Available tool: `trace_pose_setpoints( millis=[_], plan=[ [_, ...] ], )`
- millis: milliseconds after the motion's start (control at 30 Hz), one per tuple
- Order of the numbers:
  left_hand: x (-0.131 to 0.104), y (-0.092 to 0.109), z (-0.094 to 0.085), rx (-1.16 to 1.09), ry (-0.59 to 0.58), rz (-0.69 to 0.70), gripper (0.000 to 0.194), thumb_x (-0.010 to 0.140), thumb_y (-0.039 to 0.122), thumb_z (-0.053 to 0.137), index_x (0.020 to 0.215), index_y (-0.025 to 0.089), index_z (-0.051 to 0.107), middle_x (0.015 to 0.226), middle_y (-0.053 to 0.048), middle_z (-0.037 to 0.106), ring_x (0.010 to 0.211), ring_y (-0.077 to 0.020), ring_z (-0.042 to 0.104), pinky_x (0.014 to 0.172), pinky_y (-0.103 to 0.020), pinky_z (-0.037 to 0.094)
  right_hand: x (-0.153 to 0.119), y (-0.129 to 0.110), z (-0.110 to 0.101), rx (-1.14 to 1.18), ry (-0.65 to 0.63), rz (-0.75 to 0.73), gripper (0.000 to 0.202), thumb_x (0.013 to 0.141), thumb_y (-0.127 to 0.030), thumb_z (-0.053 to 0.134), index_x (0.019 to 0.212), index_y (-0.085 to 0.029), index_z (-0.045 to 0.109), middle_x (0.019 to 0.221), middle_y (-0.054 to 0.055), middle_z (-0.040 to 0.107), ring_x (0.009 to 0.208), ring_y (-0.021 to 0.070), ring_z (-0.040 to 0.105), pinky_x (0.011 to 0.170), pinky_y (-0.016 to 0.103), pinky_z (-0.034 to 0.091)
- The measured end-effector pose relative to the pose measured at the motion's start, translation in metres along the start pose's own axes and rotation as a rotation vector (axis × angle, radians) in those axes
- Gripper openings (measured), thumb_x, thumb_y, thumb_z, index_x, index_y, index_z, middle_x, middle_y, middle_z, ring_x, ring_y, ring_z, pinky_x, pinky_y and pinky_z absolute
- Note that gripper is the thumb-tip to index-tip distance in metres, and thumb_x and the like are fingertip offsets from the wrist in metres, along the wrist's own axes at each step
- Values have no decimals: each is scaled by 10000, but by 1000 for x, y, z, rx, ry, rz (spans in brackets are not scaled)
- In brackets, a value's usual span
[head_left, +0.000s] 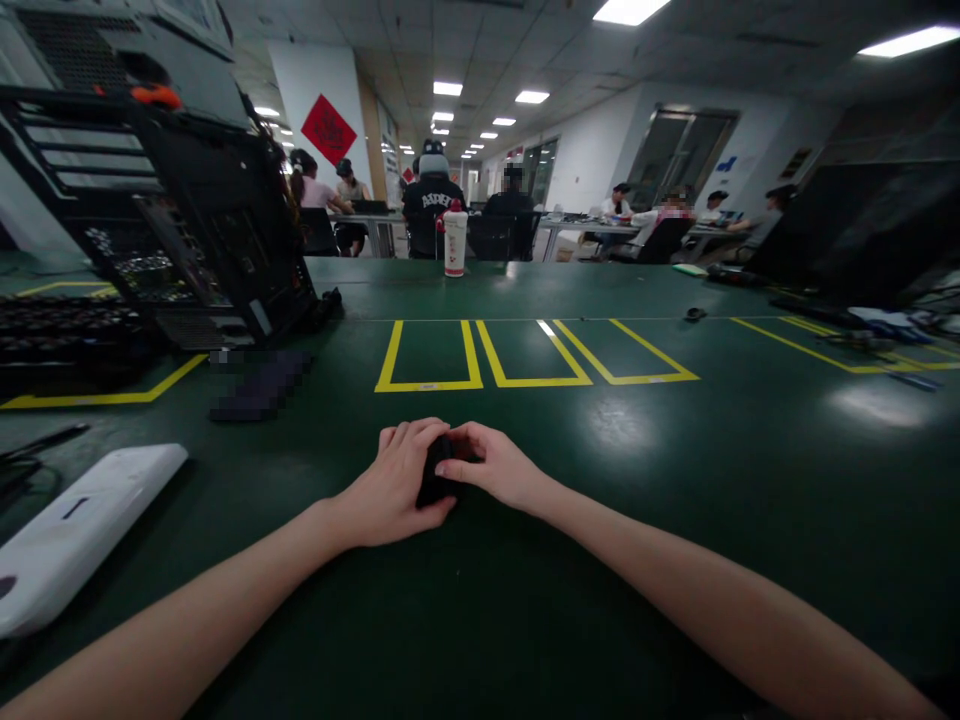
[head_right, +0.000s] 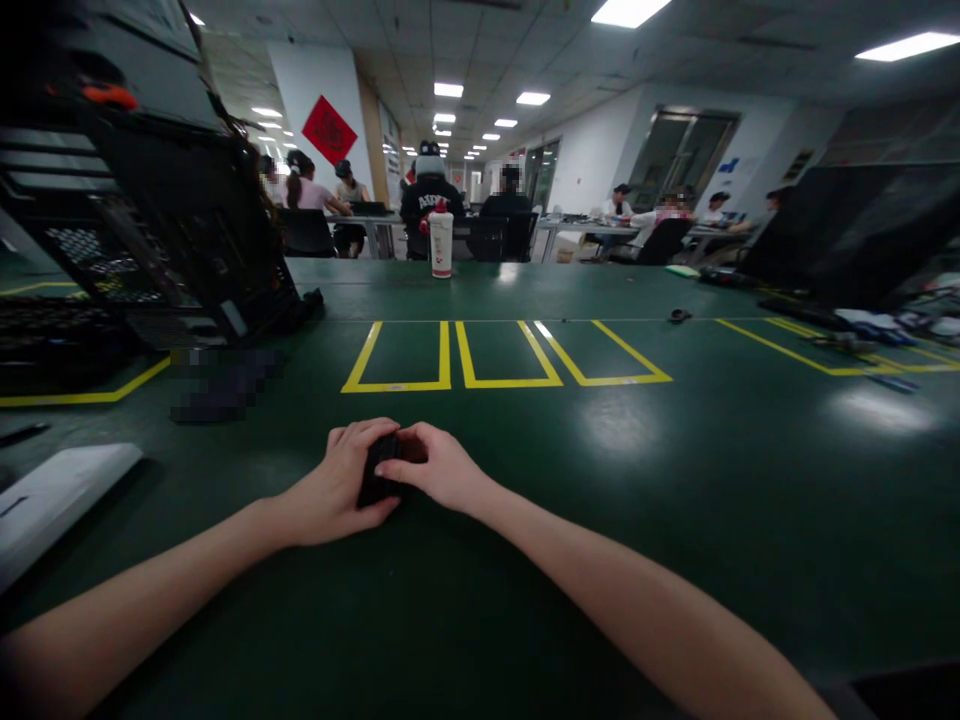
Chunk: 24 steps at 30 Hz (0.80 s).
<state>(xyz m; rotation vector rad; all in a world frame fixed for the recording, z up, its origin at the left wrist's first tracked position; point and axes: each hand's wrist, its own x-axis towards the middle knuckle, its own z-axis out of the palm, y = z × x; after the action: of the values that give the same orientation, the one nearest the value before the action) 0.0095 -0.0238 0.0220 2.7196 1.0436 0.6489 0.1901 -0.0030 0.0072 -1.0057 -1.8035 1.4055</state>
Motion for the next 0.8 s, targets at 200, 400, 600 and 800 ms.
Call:
trace_pose_setpoints(
  millis=[200,400,600,800],
  plan=[
    [-1,1,-8,-55,-92,-41,730,788,330,525,1337,173,70,1323,-151,324,1181,-275,351,956,-484,283,1,1,1,-12,38,11,445,671,-355,666,1031,-138,522,1028,88,582,944,189,563,865,405,431],
    [-6,-10,-1,-139,-2,-97,792,771,387,570,1337,195,50,1350,-149,281,1196,-235,373,958,-426,337,4,-1,1,41,27,61,425,679,-361,657,1019,-134,541,1029,90,593,946,193,568,860,390,439],
    [-14,-5,17,216,135,-161,652,740,498,559,1226,136,316,1234,-158,436,1159,-292,394,950,-496,275,8,2,4,92,60,98,396,664,-331,673,979,-123,551,982,92,606,901,190,582,816,366,471],
    [-6,-7,22,235,83,-136,738,768,400,568,1312,98,171,1254,-172,440,1130,-265,437,967,-470,267,4,-5,5,258,109,178,391,671,-311,669,979,-144,495,988,81,576,912,181,575,789,333,502]
  ],
)
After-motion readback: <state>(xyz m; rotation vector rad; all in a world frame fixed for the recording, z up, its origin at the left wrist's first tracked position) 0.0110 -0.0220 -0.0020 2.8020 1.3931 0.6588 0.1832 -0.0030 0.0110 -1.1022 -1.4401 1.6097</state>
